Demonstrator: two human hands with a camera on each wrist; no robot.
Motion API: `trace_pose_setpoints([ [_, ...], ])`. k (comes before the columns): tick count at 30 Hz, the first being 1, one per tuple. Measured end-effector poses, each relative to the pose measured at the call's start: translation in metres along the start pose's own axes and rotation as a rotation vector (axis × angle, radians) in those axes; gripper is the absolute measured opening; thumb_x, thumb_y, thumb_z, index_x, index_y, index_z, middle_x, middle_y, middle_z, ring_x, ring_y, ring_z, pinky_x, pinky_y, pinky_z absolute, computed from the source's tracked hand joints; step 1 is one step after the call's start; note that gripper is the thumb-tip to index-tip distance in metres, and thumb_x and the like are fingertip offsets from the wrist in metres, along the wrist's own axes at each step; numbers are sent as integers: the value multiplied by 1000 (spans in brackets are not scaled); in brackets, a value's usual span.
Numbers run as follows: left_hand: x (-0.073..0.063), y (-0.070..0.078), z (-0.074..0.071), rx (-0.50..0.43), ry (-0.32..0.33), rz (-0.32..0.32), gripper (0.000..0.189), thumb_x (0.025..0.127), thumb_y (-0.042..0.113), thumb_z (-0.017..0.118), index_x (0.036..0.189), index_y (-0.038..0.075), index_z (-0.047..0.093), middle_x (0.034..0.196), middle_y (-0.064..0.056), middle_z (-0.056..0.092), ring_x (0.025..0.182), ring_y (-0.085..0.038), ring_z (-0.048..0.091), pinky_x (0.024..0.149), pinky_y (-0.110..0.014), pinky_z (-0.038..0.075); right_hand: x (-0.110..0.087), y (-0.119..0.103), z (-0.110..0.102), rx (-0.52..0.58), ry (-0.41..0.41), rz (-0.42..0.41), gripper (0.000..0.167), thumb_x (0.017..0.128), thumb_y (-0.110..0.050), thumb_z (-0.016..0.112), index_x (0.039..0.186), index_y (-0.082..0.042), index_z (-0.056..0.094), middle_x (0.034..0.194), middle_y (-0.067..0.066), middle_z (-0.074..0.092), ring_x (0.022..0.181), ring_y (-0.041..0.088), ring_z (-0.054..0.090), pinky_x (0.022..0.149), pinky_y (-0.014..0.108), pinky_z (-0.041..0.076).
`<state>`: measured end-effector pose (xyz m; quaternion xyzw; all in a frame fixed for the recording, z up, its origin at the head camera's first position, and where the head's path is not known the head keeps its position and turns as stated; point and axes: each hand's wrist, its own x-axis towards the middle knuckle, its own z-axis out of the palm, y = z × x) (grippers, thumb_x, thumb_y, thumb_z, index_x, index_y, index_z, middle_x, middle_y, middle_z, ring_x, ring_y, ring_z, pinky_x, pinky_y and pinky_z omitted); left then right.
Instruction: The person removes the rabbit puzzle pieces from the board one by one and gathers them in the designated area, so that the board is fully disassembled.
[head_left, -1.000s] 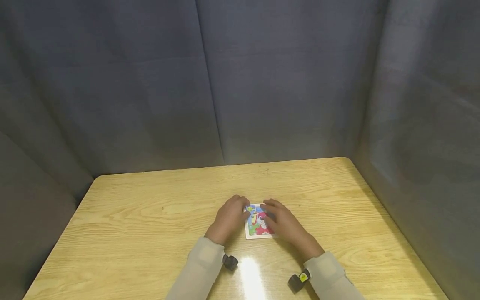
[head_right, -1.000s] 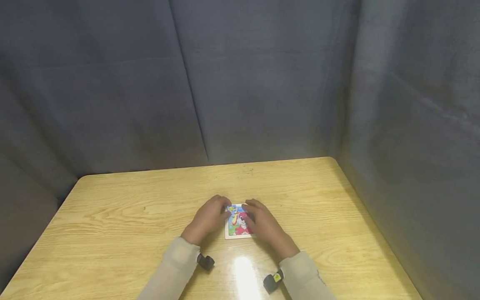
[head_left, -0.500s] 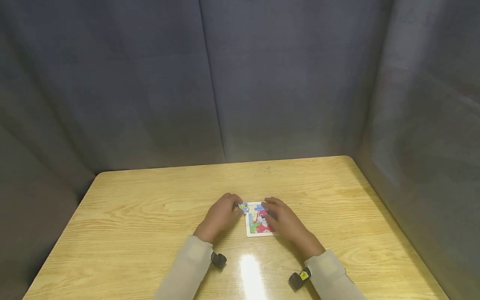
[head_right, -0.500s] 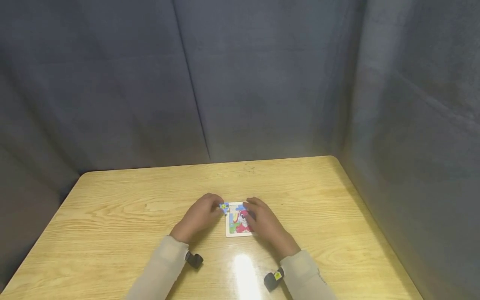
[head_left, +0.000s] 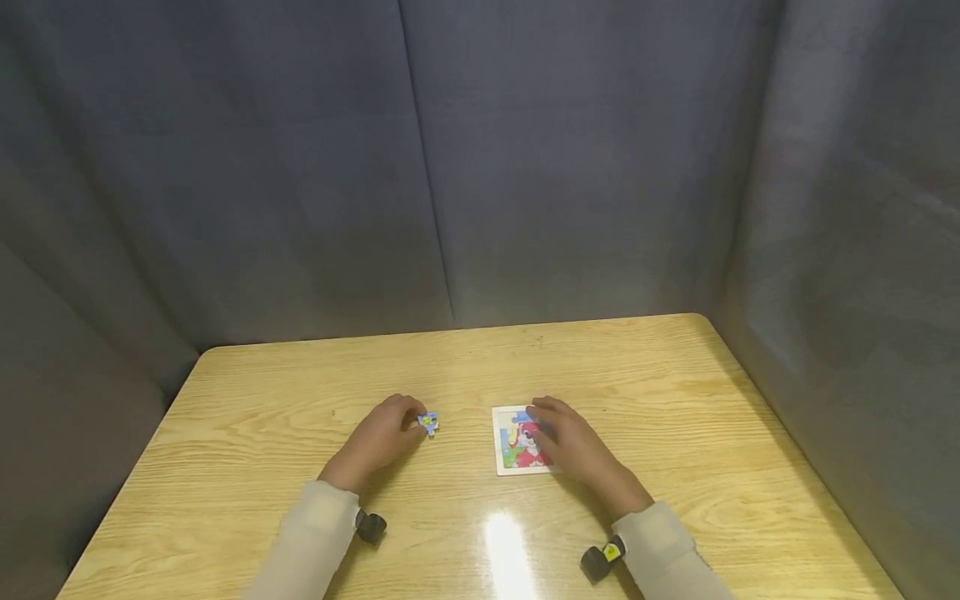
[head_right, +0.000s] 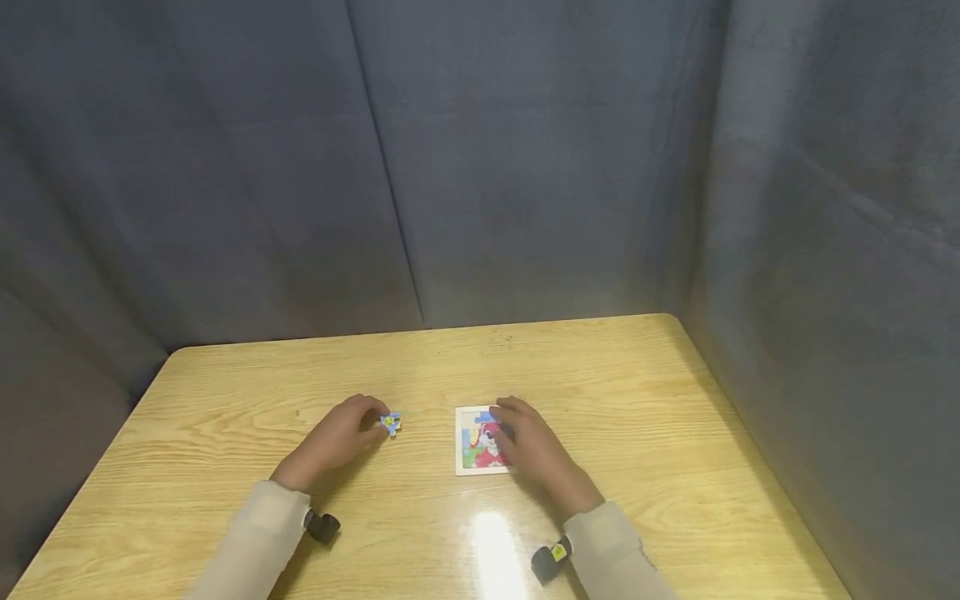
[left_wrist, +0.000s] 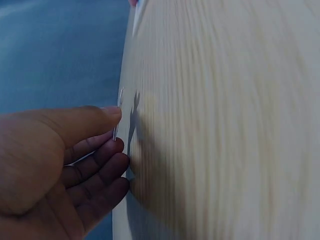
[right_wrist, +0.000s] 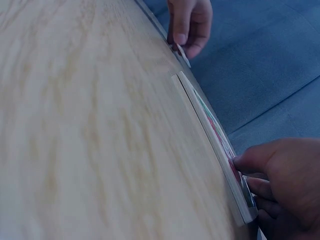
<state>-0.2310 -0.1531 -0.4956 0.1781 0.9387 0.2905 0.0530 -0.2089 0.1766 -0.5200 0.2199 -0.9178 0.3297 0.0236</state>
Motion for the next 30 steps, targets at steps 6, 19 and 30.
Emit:
trace_pose_setpoints([
  [6, -9, -20, -15, -4, -18, -19, 30, 94, 21, 67, 120, 8, 61, 119, -4, 58, 106, -23, 57, 94, -42, 50, 1, 1, 0, 6, 8, -1, 41, 95, -15, 63, 134, -1, 56, 143, 19, 46, 135, 39, 39, 107, 52, 37],
  [19, -23, -53, -37, -7, -44, 5, 28, 95, 20, 65, 121, 11, 60, 122, -4, 58, 113, -26, 57, 95, -44, 50, 0, 3, 2, 12, -11, 40, 42, 98, -20, 60, 136, -5, 56, 146, 14, 44, 138, 35, 36, 109, 50, 35],
  [30, -28, -63, -46, 30, -48, 16, 30, 94, 18, 66, 122, 7, 59, 124, -8, 56, 115, -30, 56, 97, -46, 48, 0, 5, 3, 11, -13, 11, 42, 98, -20, 60, 136, -3, 55, 146, 15, 44, 136, 37, 37, 108, 49, 37],
])
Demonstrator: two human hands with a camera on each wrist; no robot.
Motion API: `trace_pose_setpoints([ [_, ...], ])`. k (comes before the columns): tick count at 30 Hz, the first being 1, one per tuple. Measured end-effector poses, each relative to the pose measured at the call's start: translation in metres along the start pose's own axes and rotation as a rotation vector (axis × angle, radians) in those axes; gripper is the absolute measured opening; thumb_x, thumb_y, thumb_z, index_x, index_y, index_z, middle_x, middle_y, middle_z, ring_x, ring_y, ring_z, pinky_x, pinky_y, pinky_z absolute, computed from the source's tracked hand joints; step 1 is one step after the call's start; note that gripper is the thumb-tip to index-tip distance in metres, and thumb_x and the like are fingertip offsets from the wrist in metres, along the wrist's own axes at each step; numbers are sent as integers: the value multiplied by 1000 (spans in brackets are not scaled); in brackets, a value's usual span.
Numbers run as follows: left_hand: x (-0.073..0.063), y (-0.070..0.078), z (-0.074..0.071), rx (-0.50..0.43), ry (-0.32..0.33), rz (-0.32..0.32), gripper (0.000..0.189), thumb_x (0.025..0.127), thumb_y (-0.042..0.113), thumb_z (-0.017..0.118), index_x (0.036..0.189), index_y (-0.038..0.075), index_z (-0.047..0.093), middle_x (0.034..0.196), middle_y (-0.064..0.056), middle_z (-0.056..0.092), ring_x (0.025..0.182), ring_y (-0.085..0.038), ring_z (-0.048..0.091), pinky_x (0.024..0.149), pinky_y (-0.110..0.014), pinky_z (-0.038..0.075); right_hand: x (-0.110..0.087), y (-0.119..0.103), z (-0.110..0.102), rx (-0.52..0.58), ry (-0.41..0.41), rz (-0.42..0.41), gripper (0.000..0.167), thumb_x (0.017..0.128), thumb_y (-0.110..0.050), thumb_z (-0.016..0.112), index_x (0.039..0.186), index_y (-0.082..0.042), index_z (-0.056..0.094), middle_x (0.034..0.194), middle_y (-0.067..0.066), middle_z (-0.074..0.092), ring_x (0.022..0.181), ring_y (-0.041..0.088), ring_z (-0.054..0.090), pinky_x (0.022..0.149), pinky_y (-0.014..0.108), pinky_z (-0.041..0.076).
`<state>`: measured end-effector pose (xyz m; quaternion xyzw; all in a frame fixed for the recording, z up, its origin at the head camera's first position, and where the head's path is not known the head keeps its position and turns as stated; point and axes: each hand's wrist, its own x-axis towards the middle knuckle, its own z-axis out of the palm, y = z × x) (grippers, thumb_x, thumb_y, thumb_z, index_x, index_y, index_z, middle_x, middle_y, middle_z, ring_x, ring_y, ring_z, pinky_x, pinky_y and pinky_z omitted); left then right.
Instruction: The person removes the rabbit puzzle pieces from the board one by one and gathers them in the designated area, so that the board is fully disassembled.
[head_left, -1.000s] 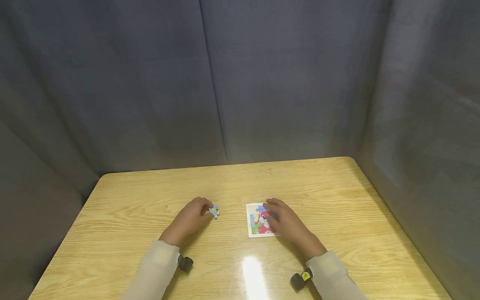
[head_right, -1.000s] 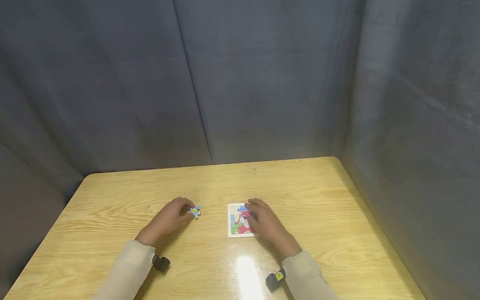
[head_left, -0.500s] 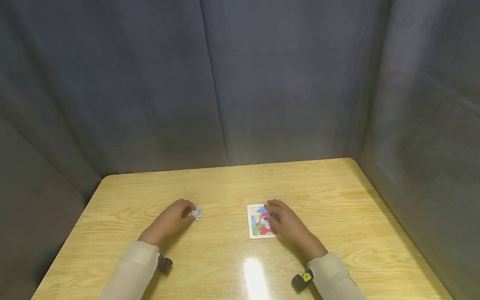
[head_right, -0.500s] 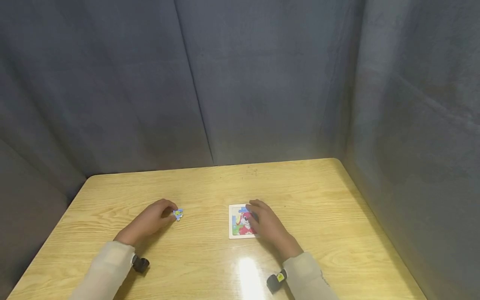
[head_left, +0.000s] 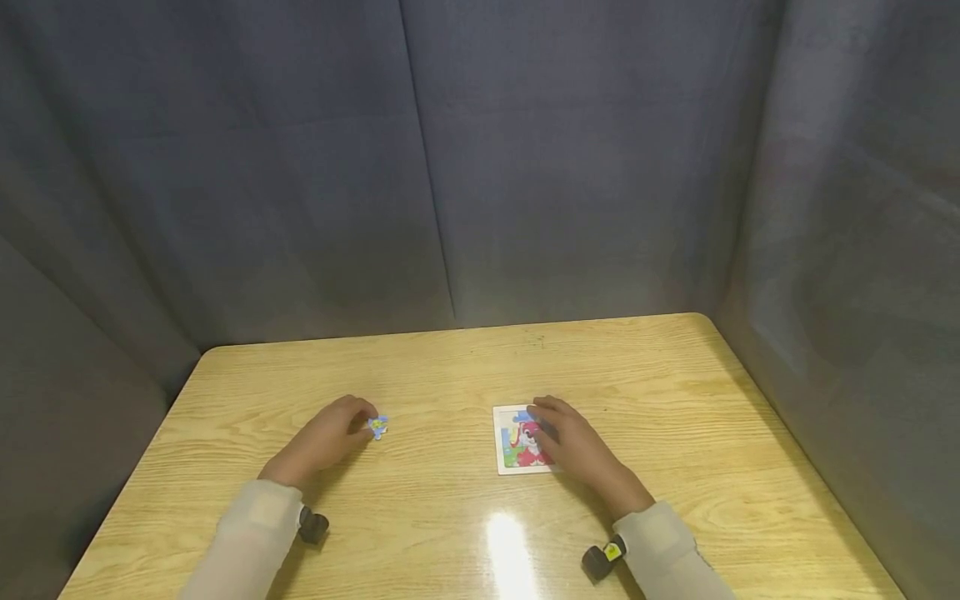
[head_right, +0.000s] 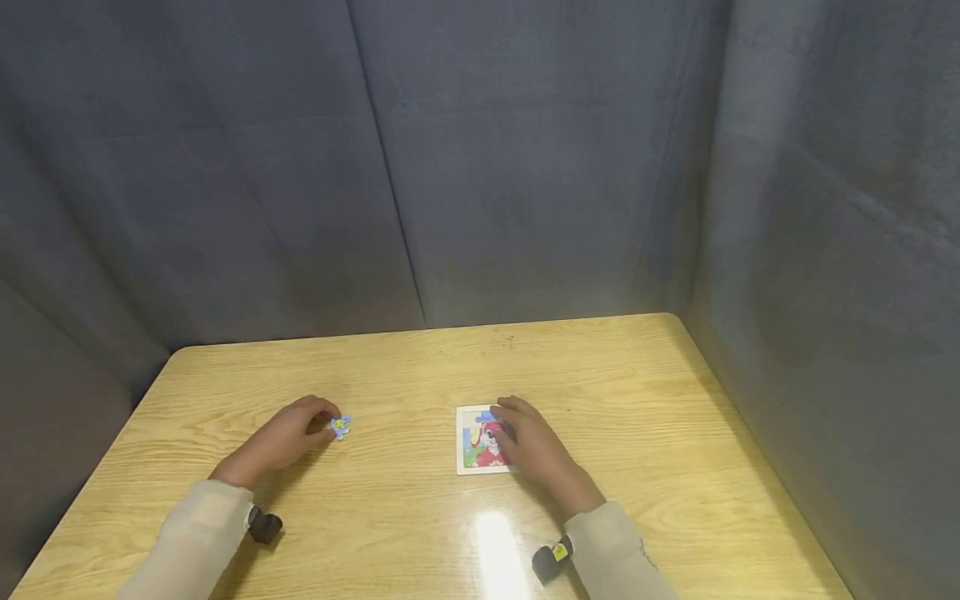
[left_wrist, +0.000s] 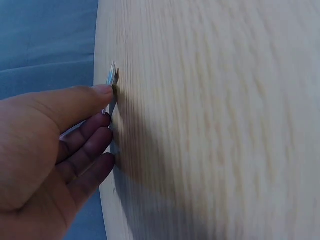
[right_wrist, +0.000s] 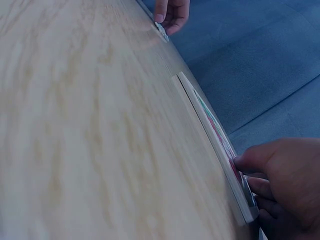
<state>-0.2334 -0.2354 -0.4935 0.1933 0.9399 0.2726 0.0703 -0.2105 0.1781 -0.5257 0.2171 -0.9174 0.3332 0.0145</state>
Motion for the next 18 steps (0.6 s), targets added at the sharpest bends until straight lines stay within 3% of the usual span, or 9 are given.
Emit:
trace_pose_setpoints([
  [9, 0, -5, -2, 29, -9, 11, 30, 95, 16, 65, 122, 7, 60, 117, -6, 57, 111, -29, 58, 95, -46, 50, 0, -1, -1, -3, 4, 9, 41, 98, -20, 60, 136, -3, 55, 146, 15, 44, 136, 36, 37, 108, 49, 36],
  [18, -4, -5, -4, 4, -7, 6, 29, 95, 12, 63, 123, 5, 59, 123, -11, 56, 113, -32, 56, 95, -48, 49, 0, -2, 0, 2, 1, 18, 42, 98, -21, 60, 136, -4, 55, 146, 14, 44, 138, 36, 35, 109, 50, 35],
])
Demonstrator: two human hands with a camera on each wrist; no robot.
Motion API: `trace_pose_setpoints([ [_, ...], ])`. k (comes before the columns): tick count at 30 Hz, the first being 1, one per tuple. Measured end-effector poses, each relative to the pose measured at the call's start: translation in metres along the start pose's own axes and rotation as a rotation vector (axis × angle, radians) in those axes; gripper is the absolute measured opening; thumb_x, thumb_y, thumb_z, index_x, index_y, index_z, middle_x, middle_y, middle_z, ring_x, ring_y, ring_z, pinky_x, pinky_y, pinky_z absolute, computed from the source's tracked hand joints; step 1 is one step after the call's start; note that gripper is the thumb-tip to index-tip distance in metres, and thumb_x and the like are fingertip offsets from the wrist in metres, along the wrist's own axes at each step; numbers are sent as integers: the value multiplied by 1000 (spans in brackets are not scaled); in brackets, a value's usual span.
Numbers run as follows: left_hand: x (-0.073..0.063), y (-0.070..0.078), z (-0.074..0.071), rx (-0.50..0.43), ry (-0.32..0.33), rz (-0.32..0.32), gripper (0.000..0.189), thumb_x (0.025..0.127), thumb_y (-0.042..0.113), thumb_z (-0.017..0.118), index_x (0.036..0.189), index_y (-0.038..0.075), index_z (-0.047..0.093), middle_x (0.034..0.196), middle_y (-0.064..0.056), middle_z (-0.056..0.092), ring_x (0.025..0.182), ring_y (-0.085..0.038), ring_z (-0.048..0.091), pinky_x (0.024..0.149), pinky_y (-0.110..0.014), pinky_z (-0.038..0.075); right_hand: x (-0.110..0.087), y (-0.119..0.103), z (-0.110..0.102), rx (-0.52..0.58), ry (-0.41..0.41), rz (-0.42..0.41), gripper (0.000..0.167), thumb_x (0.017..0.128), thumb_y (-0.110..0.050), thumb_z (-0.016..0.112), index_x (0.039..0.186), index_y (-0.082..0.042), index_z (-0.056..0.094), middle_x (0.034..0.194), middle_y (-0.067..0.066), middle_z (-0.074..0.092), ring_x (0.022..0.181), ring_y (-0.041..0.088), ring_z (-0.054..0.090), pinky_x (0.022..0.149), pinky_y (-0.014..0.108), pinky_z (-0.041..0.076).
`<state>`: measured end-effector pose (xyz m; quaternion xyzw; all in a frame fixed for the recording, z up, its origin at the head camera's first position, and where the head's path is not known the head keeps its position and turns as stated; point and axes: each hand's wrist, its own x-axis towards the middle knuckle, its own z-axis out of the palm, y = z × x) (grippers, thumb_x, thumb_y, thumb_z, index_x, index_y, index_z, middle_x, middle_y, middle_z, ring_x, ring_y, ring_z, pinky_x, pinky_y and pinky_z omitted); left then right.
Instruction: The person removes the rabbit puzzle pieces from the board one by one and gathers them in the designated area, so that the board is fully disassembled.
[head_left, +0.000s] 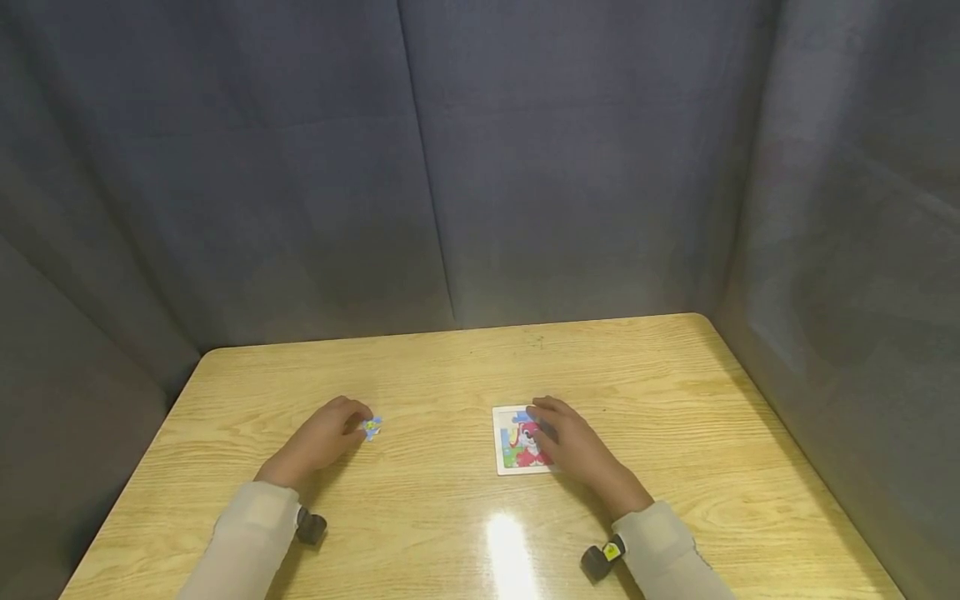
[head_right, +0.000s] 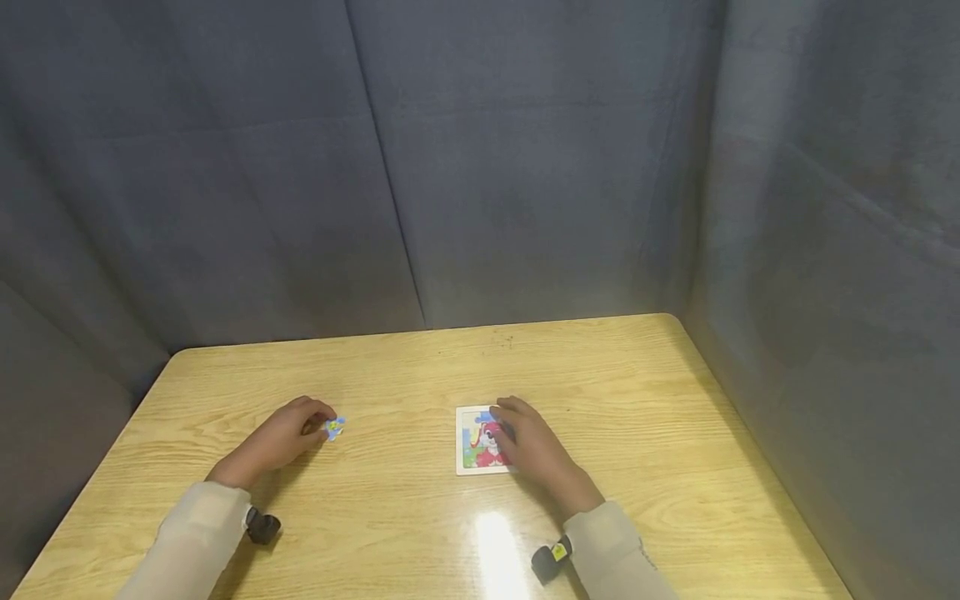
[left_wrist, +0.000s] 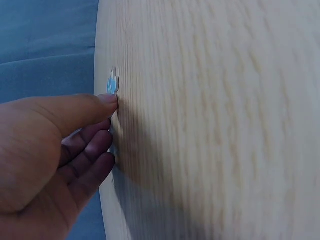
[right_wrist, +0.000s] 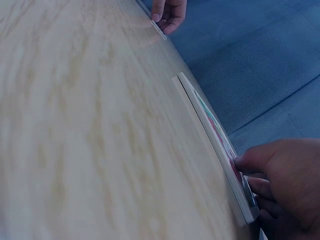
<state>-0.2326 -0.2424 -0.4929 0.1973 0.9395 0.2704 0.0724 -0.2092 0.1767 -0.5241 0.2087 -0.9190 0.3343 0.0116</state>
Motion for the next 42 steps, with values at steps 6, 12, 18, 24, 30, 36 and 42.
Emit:
trace_pose_setpoints([
  [6, -1, 0, 0, -20, 3, -11, 29, 96, 10, 62, 124, 4, 58, 125, -13, 54, 115, -34, 55, 96, -49, 48, 0, 0, 1, -4, 1, 3, 43, 98, -21, 60, 137, -4, 55, 146, 14, 44, 138, 35, 35, 110, 49, 34],
  [12, 0, 2, 1, -12, 0, -34, 31, 95, 11, 62, 125, 3, 57, 123, -13, 54, 114, -36, 55, 97, -52, 47, 0, 0, 0, 3, -1, -10, 43, 98, -20, 60, 137, -3, 54, 146, 15, 43, 138, 36, 36, 109, 49, 35],
  [18, 0, 2, 0, -26, 6, -42, 36, 95, 14, 62, 128, 2, 55, 123, -13, 55, 116, -37, 54, 98, -52, 46, 1, 0, 1, 6, 16, -10, 42, 97, -18, 60, 136, -3, 55, 145, 16, 44, 136, 37, 37, 109, 51, 35],
  [24, 1, 4, 1, -82, 40, -27, 44, 96, 18, 62, 135, 1, 50, 126, -17, 54, 117, -38, 53, 97, -53, 46, 1, 0, 1, 13, 7, 8, 43, 97, -20, 60, 136, -4, 54, 146, 15, 44, 138, 35, 36, 110, 49, 34],
  [30, 10, 27, 6, -118, 79, 32, 51, 98, 29, 60, 141, 5, 45, 136, -13, 49, 121, -33, 50, 96, -53, 47, -2, -1, 0, 21, 16, -4, 46, 97, -21, 61, 138, -3, 51, 146, 16, 43, 139, 37, 33, 111, 53, 31],
  [36, 23, 68, 19, -183, 106, 51, 51, 98, 30, 61, 142, 11, 46, 141, -7, 45, 125, -29, 46, 99, -52, 44, -3, 0, -6, 49, 20, 34, 51, 96, -23, 62, 143, -8, 47, 149, 19, 40, 139, 40, 31, 108, 59, 32],
  [42, 32, 103, 43, -203, 102, 111, 50, 97, 29, 62, 142, 12, 47, 143, -6, 43, 130, -28, 42, 103, -50, 42, -2, 3, -15, 78, 19, 41, 56, 95, -25, 64, 145, -10, 44, 151, 17, 38, 141, 38, 28, 109, 60, 30],
])
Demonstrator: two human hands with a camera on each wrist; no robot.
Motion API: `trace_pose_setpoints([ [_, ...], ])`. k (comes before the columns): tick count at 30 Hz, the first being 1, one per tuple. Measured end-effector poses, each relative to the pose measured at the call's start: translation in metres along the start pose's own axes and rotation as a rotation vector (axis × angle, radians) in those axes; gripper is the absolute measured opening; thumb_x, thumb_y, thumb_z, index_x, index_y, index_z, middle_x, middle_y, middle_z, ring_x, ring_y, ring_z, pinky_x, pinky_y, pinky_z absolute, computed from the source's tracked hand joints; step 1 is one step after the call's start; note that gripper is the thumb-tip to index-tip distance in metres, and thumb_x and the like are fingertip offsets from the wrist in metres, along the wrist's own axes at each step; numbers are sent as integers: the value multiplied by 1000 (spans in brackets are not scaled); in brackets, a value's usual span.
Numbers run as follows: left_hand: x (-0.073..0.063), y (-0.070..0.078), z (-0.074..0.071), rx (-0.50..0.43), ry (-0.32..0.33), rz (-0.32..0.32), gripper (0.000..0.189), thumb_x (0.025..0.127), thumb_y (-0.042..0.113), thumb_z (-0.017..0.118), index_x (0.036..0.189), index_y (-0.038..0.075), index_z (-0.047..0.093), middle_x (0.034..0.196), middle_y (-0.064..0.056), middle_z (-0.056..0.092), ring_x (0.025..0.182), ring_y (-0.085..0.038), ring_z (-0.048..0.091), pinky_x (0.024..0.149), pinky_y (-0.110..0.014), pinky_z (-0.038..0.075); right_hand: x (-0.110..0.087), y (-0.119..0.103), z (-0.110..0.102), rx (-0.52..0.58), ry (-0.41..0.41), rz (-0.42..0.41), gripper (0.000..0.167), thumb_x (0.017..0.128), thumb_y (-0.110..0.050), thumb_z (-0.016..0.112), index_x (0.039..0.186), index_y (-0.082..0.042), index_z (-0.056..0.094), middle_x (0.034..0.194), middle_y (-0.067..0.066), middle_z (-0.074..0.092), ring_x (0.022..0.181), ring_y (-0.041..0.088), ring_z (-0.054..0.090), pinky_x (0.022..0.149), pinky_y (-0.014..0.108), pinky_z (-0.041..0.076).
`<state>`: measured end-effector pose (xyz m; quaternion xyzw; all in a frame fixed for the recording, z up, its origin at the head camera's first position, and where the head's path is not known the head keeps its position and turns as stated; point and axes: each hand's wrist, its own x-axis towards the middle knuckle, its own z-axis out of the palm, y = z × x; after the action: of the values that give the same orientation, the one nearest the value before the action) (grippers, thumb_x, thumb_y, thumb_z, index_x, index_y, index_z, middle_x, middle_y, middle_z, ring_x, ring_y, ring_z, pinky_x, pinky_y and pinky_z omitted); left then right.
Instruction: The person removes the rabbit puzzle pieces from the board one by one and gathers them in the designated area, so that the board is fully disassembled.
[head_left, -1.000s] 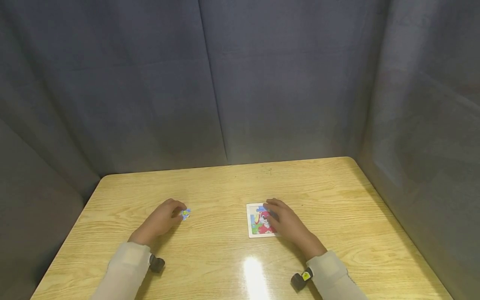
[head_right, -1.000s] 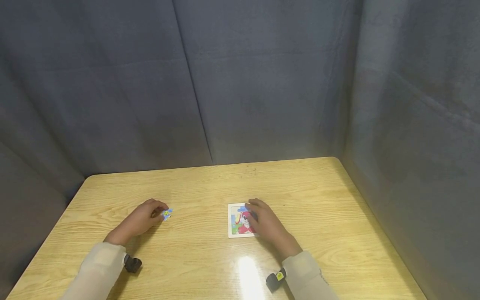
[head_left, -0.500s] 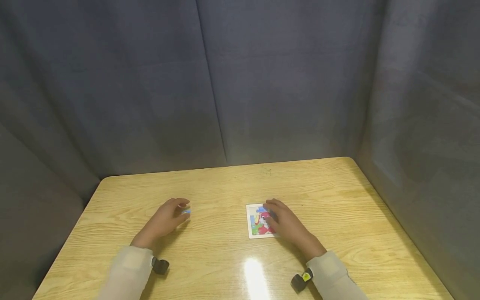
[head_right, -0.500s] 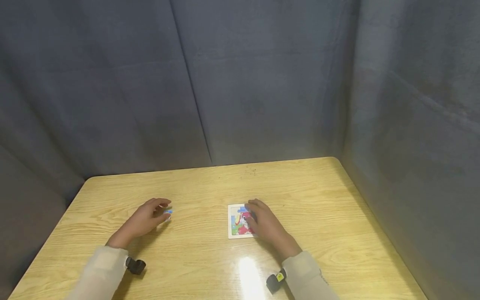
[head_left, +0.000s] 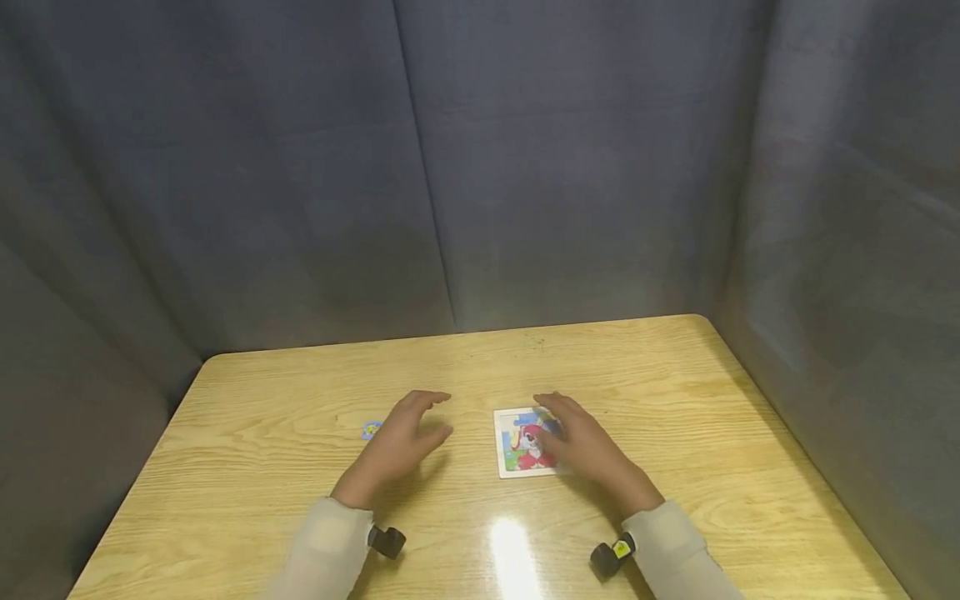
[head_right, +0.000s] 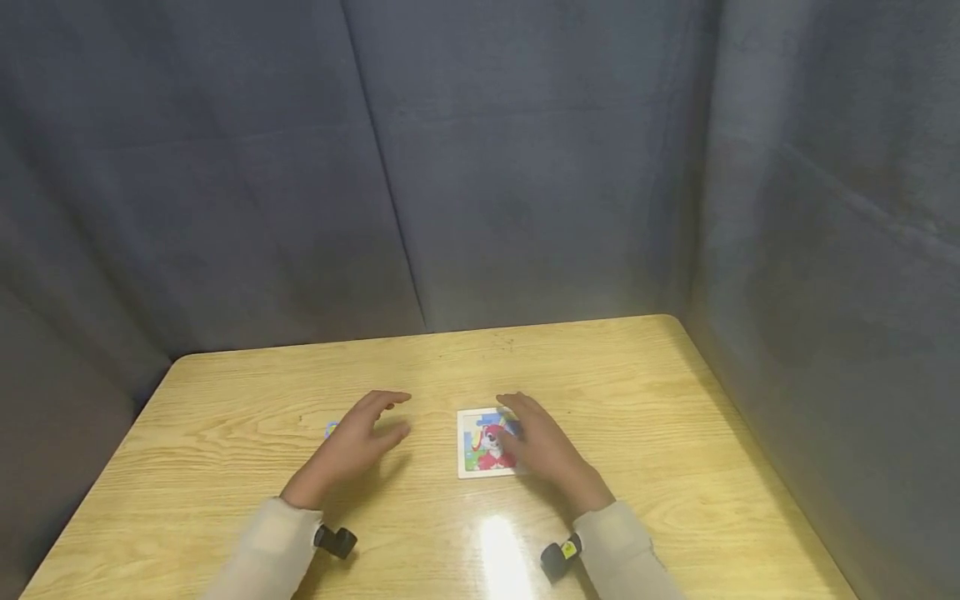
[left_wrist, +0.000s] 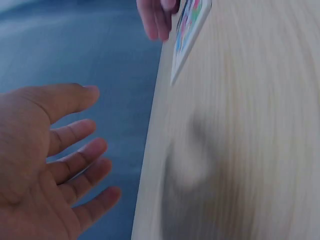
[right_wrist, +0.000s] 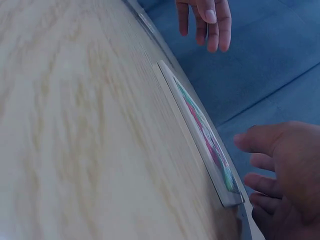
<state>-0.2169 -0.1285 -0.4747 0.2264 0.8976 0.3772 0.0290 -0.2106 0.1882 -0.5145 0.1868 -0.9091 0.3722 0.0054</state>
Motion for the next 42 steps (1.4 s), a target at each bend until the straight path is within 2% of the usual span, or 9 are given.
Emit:
trace_pose_setpoints([
  [3, 5, 12, 16, 24, -4, 14, 50, 97, 31, 61, 141, 13, 47, 145, -7, 42, 133, -30, 39, 105, -50, 40, -2, 3, -4, 2, -20, 7, 58, 95, -27, 64, 146, -8, 43, 151, 19, 36, 141, 39, 27, 110, 60, 28],
  [7, 11, 27, 36, 55, -44, 34, 51, 99, 35, 57, 143, 13, 45, 147, -10, 40, 135, -32, 37, 106, -50, 39, -4, 7, -7, -25, -50, 3, 62, 95, -30, 63, 147, -6, 40, 152, 19, 35, 141, 40, 27, 111, 60, 27],
  [12, 22, 39, 55, 130, -78, 64, 53, 99, 35, 56, 143, 10, 43, 147, -12, 41, 135, -32, 37, 109, -50, 35, -5, 9, -10, -10, -62, -12, 63, 95, -32, 63, 148, -6, 39, 153, 19, 33, 141, 42, 25, 109, 64, 26],
  [17, 32, 45, 68, 254, -95, 48, 57, 98, 36, 58, 144, 7, 43, 146, -14, 45, 137, -32, 37, 114, -49, 28, -6, 8, -11, -16, -74, -27, 59, 96, -31, 63, 146, -6, 43, 153, 18, 33, 143, 41, 20, 109, 65, 24],
  [22, 39, 52, 77, 292, -99, 14, 59, 97, 36, 59, 145, 6, 43, 147, -15, 43, 138, -32, 36, 115, -47, 26, -5, 10, -11, -22, -70, -26, 58, 95, -31, 65, 143, -5, 46, 153, 16, 34, 143, 39, 21, 110, 63, 24],
  [28, 44, 54, 88, 325, -107, -10, 51, 96, 33, 61, 137, 4, 51, 145, -16, 46, 138, -32, 36, 115, -48, 24, -4, 12, -9, -25, -89, -42, 59, 94, -32, 66, 142, -3, 47, 154, 16, 33, 144, 38, 22, 111, 61, 26],
  [31, 45, 55, 92, 365, -104, -24, 45, 96, 32, 62, 131, 4, 56, 141, -15, 50, 136, -31, 40, 114, -47, 28, -4, 11, -7, -32, -99, -43, 59, 94, -31, 66, 142, -3, 47, 154, 15, 34, 144, 37, 22, 111, 59, 26],
  [36, 47, 58, 93, 396, -61, -57, 40, 93, 28, 67, 126, 5, 61, 140, -17, 52, 126, -33, 51, 101, -46, 46, -3, 9, -7, -48, -95, -35, 57, 94, -30, 65, 142, -4, 48, 153, 14, 34, 143, 35, 25, 112, 55, 27],
  [42, 49, 60, 95, 382, -36, -81, 38, 92, 28, 69, 123, 6, 63, 140, -18, 52, 123, -33, 54, 94, -45, 51, -4, 10, -7, -55, -73, -22, 49, 96, -25, 62, 139, -4, 51, 152, 13, 36, 142, 34, 27, 113, 54, 27],
])
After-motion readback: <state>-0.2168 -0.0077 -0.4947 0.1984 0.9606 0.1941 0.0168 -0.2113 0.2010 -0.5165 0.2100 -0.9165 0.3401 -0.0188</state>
